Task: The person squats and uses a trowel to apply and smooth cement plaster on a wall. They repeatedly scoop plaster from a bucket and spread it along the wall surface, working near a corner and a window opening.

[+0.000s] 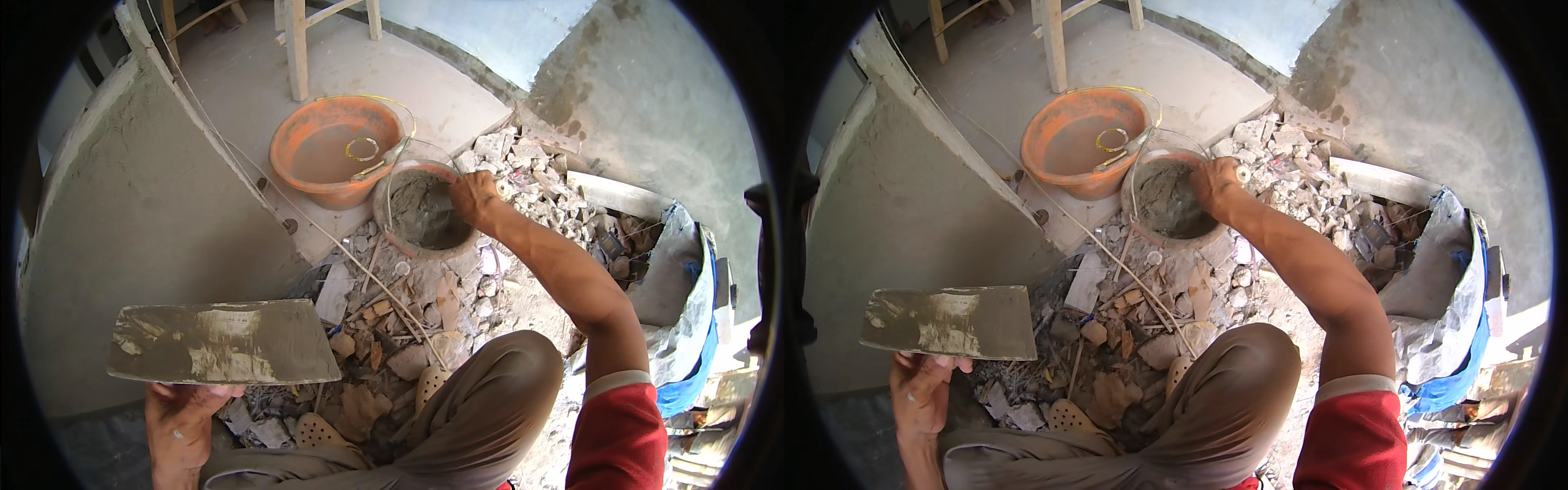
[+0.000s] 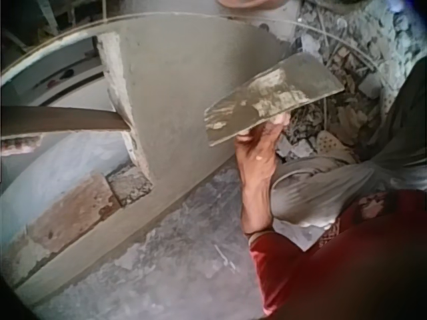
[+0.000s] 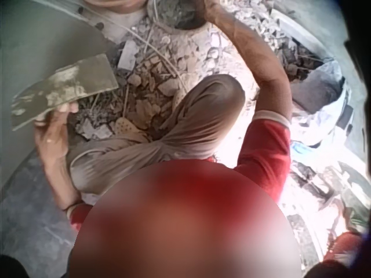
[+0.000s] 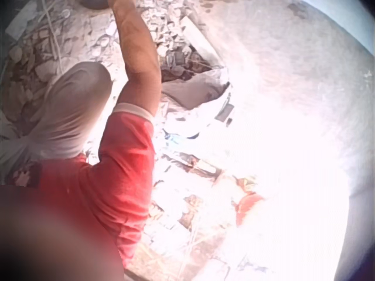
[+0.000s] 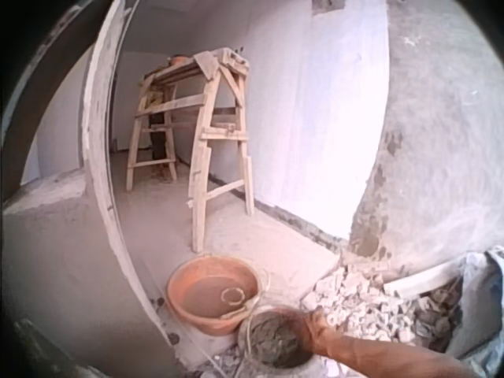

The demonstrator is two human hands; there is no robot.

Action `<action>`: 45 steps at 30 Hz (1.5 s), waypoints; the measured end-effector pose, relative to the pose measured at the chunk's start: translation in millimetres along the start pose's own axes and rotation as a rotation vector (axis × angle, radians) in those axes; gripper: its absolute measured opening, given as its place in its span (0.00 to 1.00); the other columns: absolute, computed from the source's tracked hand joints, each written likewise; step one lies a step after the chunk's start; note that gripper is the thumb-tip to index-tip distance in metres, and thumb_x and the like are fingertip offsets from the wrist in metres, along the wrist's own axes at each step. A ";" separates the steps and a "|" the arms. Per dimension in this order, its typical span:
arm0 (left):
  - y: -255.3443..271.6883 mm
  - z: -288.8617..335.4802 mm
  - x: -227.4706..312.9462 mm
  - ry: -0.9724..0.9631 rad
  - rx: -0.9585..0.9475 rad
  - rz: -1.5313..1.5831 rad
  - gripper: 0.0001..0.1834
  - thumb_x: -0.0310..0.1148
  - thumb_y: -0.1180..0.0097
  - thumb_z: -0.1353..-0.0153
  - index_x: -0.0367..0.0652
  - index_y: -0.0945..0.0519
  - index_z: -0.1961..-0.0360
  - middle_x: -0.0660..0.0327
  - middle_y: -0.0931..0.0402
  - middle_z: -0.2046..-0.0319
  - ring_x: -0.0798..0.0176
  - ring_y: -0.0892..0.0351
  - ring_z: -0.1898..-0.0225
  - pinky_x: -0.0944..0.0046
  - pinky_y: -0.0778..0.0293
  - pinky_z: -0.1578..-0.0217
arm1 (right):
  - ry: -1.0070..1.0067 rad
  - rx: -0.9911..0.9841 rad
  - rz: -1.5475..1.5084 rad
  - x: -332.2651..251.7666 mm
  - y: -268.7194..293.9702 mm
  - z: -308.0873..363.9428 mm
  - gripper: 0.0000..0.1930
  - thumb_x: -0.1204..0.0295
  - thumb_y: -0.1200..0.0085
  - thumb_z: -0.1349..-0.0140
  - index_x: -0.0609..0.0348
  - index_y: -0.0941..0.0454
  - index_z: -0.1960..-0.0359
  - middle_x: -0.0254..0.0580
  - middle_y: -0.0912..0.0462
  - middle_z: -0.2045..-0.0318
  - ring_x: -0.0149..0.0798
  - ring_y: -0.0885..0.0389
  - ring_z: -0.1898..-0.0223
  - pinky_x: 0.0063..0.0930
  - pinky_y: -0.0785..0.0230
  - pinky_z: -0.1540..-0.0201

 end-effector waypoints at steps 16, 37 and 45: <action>3.1 8.7 2.0 -0.021 0.063 -0.043 0.17 0.24 0.30 0.40 0.35 0.18 0.50 0.55 0.15 0.64 0.59 0.17 0.65 0.58 0.24 0.56 | 0.309 -0.213 -0.059 -13.3 12.9 25.9 0.16 0.58 0.42 0.34 0.52 0.07 0.57 0.44 0.08 0.53 0.46 0.09 0.50 0.43 0.17 0.49; -9.4 -3.4 0.8 0.023 0.041 -0.137 0.16 0.26 0.30 0.37 0.34 0.17 0.49 0.55 0.13 0.61 0.60 0.13 0.62 0.59 0.18 0.59 | 0.189 -0.246 -0.813 96.5 -50.8 35.0 0.22 0.51 0.42 0.36 0.61 0.13 0.72 0.43 0.14 0.80 0.40 0.15 0.77 0.39 0.22 0.66; -8.7 -19.9 -6.9 0.104 0.040 -0.097 0.15 0.23 0.33 0.35 0.38 0.17 0.47 0.55 0.13 0.56 0.58 0.11 0.55 0.56 0.15 0.51 | 0.081 -0.357 -1.169 111.6 -44.6 71.9 0.20 0.56 0.44 0.33 0.59 0.11 0.56 0.41 0.11 0.64 0.36 0.11 0.63 0.33 0.15 0.66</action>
Point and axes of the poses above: each hand's wrist, its own z-axis away from the middle knuckle, its own y-axis out of the back of the hand, x = y × z, the point moved 6 cm from there along -z, towards the middle knuckle
